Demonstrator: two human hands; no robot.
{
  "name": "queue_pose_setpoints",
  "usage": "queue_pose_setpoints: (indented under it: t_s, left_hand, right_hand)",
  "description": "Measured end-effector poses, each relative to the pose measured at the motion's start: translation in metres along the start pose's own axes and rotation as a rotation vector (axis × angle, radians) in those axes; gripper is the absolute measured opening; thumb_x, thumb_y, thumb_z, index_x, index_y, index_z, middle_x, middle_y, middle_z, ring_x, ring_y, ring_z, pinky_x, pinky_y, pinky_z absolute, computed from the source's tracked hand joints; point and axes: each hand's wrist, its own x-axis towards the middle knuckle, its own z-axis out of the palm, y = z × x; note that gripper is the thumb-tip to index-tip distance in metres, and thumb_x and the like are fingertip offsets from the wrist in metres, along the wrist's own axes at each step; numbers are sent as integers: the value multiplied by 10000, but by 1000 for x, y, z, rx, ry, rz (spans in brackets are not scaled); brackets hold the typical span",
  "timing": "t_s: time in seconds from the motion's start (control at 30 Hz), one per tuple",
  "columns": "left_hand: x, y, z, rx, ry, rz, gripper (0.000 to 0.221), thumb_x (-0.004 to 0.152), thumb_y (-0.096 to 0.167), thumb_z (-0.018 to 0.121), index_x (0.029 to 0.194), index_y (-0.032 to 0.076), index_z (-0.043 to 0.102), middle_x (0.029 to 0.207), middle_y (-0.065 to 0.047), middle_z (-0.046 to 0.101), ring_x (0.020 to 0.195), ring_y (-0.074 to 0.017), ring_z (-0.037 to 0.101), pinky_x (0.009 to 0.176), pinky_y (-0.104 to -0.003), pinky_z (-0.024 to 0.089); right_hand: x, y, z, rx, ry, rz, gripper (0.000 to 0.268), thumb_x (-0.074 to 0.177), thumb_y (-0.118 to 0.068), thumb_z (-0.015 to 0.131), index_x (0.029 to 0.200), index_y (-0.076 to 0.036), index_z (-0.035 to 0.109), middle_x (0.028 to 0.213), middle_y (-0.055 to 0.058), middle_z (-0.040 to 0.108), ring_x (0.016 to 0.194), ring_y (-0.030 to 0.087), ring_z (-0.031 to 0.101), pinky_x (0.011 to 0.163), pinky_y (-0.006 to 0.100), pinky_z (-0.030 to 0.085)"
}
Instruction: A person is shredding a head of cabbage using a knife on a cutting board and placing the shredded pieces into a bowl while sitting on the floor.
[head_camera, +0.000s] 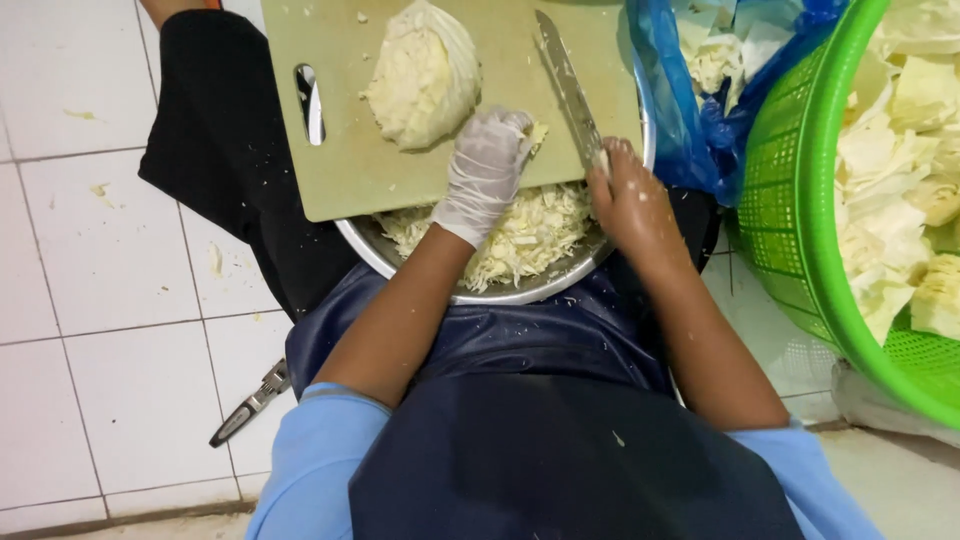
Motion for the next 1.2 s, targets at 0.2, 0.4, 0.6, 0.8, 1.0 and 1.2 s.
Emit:
queue_pose_setpoints:
  t_s: [0.2,0.4,0.6,0.8,1.0,1.2]
  left_hand:
    - [-12,1,-11,194,235,227,118,700,261,724,711,215,616,666,0,495,632,-206,584,560,-307,515]
    - [-17,15,-38,218,330,294,80,819,269,675,850,197,660,695,-23,536,610,-220,600,502,-319,518]
    - [-22,9,-47,239,317,425,134,851,215,673,965,153,706,851,-79,613,704,-255,599,548,-346,520]
    - [-35,14,-61,242,133,443,299,841,161,605,1120,72,668,1010,-142,626,911,-327,613,728,-390,514]
    - [-49,8,-48,188,-13,405,412,852,224,611,1206,15,624,1144,-195,622,1083,-393,586,910,-455,477]
    - [-47,7,-53,221,-63,415,482,815,295,648,1218,31,621,1122,-165,635,1071,-365,594,923,-445,472]
  right_hand:
    - [-25,-64,-37,-16,-172,173,357,984,-269,465,1282,-74,464,1041,260,656,843,440,656,686,529,535]
    - [-25,-61,-29,-118,-111,70,338,993,-241,474,1253,-30,523,933,210,678,752,400,679,598,478,549]
    - [-20,-47,2,-362,-60,-101,362,968,-164,498,1295,-9,500,775,136,651,646,297,695,520,405,559]
    - [-11,-12,24,117,-336,177,528,1008,-311,404,1416,21,355,1344,349,447,1143,498,525,942,571,423]
    - [-21,-53,-20,-4,-237,140,460,1010,-271,447,1337,52,430,1145,329,603,966,446,635,777,527,518]
    - [-17,-45,5,-228,-111,-57,380,986,-182,514,1285,53,512,959,244,688,782,345,699,582,421,563]
